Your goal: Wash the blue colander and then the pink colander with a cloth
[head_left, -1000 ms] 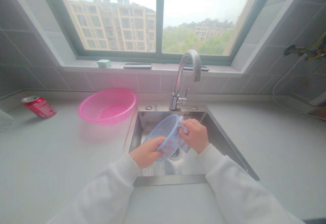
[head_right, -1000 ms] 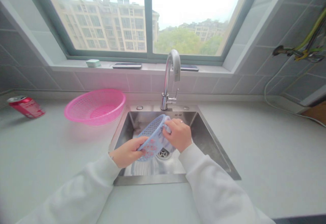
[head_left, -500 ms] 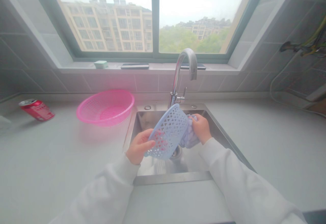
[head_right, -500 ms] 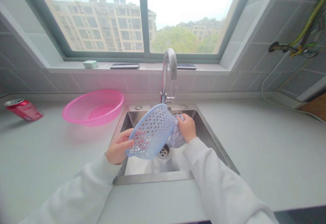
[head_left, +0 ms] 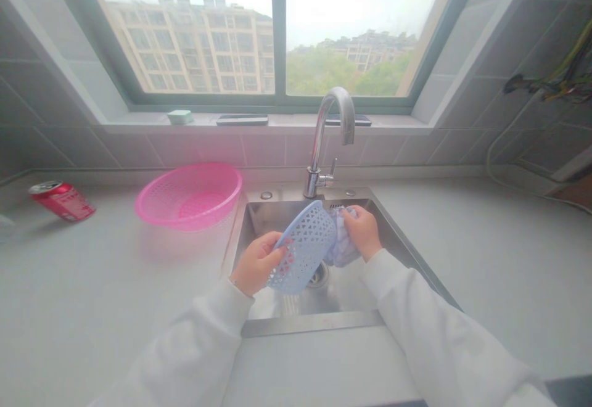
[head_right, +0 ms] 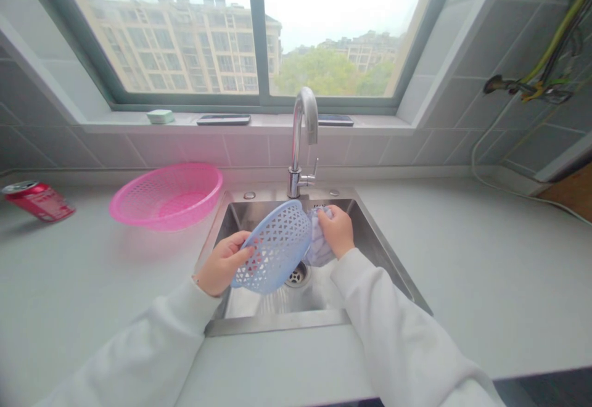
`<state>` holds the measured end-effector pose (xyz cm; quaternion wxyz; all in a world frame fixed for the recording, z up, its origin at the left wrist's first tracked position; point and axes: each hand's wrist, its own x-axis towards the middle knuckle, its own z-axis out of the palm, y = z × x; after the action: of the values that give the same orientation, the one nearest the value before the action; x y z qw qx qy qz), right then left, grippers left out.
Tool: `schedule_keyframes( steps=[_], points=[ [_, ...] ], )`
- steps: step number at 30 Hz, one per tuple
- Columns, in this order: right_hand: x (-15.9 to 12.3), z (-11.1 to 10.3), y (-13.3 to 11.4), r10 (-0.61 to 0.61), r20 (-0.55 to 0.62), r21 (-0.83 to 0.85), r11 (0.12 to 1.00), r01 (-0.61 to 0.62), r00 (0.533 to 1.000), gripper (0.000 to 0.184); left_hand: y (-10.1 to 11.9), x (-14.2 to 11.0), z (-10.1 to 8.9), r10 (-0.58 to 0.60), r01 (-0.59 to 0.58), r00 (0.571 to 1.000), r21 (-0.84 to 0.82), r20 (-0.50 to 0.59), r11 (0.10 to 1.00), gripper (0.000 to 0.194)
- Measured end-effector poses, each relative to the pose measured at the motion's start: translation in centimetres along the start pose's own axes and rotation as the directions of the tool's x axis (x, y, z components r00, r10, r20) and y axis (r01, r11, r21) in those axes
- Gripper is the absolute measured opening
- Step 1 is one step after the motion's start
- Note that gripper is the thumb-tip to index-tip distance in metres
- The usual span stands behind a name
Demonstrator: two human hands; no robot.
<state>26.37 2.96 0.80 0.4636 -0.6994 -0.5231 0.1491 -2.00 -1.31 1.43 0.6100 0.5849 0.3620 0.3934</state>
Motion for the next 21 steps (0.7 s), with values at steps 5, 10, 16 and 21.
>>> schedule_keyframes(
  steps=[5, 10, 16, 21],
  points=[
    [-2.8, 0.2, -2.4, -0.216, 0.074, 0.013, 0.976, 0.216, 0.973, 0.027, -0.6, 0.0, 0.3, 0.043, -0.043, 0.999, 0.092, 0.003, 0.995, 0.03],
    [-8.5, 1.3, -5.8, -0.797, 0.252, 0.108, 0.586, 0.803, 0.548, 0.011, -0.4, 0.0, 0.3, 0.127, -0.133, 0.991, 0.3, 0.042, 0.945, 0.041],
    [-6.4, 1.0, -4.8, -0.732, 0.194, -0.105, 0.647, 0.755, 0.653, 0.013, 0.8, -0.5, 0.6, 0.06, -0.144, 0.983, 0.532, 0.172, 0.834, 0.033],
    [-4.5, 0.3, -4.0, -0.591, 0.06, -0.196, 0.783, 0.59, 0.805, 0.016, 0.8, -0.9, 1.5, 0.011, -0.123, 0.975, 0.502, 0.22, 0.856, 0.026]
  ],
)
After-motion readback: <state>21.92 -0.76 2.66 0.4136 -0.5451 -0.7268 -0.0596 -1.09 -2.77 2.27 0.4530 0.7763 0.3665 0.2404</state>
